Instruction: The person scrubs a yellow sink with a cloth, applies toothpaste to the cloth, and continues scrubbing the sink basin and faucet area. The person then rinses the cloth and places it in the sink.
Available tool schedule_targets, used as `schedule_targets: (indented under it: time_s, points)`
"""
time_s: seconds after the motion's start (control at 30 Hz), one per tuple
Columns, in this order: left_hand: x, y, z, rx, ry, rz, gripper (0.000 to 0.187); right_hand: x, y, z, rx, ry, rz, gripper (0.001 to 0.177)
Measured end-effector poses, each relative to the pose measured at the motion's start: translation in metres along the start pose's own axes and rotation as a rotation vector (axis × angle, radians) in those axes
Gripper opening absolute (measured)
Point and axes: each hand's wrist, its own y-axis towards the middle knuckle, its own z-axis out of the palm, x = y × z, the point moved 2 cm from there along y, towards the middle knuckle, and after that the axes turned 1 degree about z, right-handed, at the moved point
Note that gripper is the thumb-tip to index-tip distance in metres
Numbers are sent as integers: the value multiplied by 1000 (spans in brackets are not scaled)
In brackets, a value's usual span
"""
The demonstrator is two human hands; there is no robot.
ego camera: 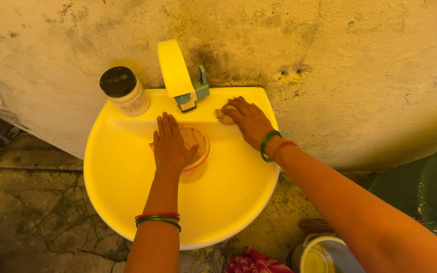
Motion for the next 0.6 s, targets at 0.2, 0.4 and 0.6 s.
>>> schedule_targets:
  time_s: [0.2,0.4,0.6]
  points:
    - [-1,-3,1,-42,12,12,116,7,31,0,85,-71,94,58]
    - [2,-4,5,-71,27,31,110,-37,3,-10,-3,-59,214,45]
    - [1,-1,13,-75,93,15,105,-21,-62,-13,-106,-111,154,54]
